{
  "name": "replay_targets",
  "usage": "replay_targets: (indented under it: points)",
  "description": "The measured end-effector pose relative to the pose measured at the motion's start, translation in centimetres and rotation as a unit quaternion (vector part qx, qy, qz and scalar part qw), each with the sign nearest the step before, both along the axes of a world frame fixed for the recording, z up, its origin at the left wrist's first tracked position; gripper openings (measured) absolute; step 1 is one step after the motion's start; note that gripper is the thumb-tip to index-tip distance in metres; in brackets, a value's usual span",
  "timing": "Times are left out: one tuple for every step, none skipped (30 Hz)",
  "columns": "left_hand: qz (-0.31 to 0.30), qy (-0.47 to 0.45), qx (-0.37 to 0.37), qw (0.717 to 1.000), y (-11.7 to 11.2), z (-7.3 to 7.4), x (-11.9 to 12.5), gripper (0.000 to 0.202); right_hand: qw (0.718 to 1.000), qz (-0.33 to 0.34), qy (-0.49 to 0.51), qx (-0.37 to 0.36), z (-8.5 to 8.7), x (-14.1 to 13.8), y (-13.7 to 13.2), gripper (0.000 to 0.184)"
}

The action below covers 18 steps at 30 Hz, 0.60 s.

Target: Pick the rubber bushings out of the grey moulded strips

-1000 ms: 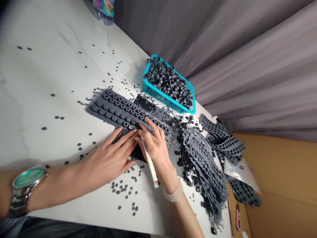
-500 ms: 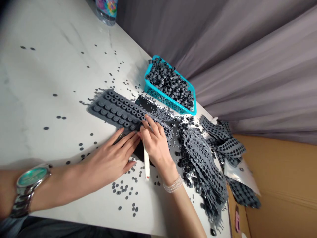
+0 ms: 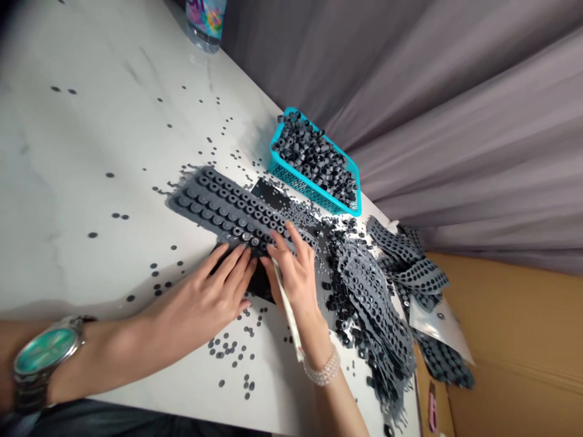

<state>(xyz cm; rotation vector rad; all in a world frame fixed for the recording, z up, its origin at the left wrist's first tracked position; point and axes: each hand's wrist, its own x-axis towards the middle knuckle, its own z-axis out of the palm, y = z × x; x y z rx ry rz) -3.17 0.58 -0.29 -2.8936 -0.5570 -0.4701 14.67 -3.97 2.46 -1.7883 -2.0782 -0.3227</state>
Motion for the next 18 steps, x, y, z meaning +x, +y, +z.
replay_targets:
  points:
    - [0.001, 0.000, 0.001, 1.000, 0.0, 0.0, 0.0, 0.049, 1.000, 0.020, 0.000, -0.003, -0.1, -0.2, -0.3, 0.022]
    - [0.001, -0.001, 0.000, 1.000, 0.0, 0.0, 0.1, 0.048, 0.999, 0.036, -0.001, -0.006, -0.1, -0.4, -0.4, 0.022]
    - [0.000, -0.003, -0.002, 1.000, 0.1, -0.1, 0.1, 0.048, 0.999, 0.049, -0.003, -0.009, -0.2, -0.6, -0.6, 0.022]
    - [-0.002, -0.006, -0.003, 1.000, 0.1, -0.2, 0.2, 0.048, 0.998, 0.057, -0.007, -0.012, -0.3, -0.7, -0.6, 0.021]
    - [-0.005, -0.009, -0.003, 1.000, 0.2, -0.4, 0.2, 0.048, 0.998, 0.063, -0.010, -0.014, -0.4, -0.7, -0.6, 0.020]
    - [-0.007, -0.012, -0.004, 1.000, 0.2, -0.6, 0.3, 0.047, 0.998, 0.065, -0.012, -0.015, -0.5, -0.7, -0.6, 0.020]
    - [-0.009, -0.014, -0.003, 1.000, 0.2, -0.8, 0.3, 0.047, 0.998, 0.067, -0.013, -0.014, -0.5, -0.7, -0.6, 0.019]
    - [-0.011, -0.014, -0.003, 1.000, 0.2, -1.0, 0.3, 0.047, 0.997, 0.069, -0.012, -0.015, -0.6, -0.6, -0.5, 0.018]
    - [-0.011, -0.013, -0.004, 1.000, 0.2, -1.1, 0.3, 0.046, 0.997, 0.073, -0.012, -0.015, -0.6, -0.6, -0.5, 0.017]
    - [-0.011, -0.012, -0.005, 1.000, 0.2, -1.1, 0.3, 0.045, 0.997, 0.076, -0.011, -0.015, -0.5, -0.6, -0.4, 0.016]
    - [-0.010, -0.013, -0.005, 1.000, 0.2, -1.1, 0.3, 0.045, 0.997, 0.079, -0.012, -0.016, -0.5, -0.6, -0.3, 0.015]
    - [-0.008, -0.013, -0.007, 1.000, 0.2, -1.1, 0.3, 0.045, 0.996, 0.082, -0.015, -0.017, -0.4, -0.6, -0.3, 0.015]
    - [-0.007, -0.013, -0.008, 1.000, 0.3, -1.0, 0.2, 0.045, 0.996, 0.083, -0.020, -0.020, -0.4, -0.6, -0.2, 0.015]
    - [-0.005, -0.013, -0.010, 1.000, 0.3, -0.9, 0.2, 0.045, 0.996, 0.084, -0.027, -0.025, -0.3, -0.6, -0.1, 0.015]
    - [-0.006, -0.012, -0.012, 1.000, 0.3, -0.8, 0.2, 0.045, 0.995, 0.084, -0.036, -0.028, -0.2, -0.6, 0.0, 0.014]
    - [-0.008, -0.010, -0.014, 1.000, 0.4, -0.8, 0.2, 0.045, 0.995, 0.083, -0.046, -0.033, -0.2, -0.6, 0.0, 0.014]
    - [-0.009, -0.007, -0.015, 1.000, 0.4, -0.7, 0.2, 0.044, 0.994, 0.082, -0.057, -0.036, -0.2, -0.6, 0.1, 0.013]
    - [-0.012, -0.005, -0.016, 1.000, 0.3, -0.7, 0.2, 0.044, 0.994, 0.082, -0.068, -0.036, -0.1, -0.5, 0.1, 0.012]
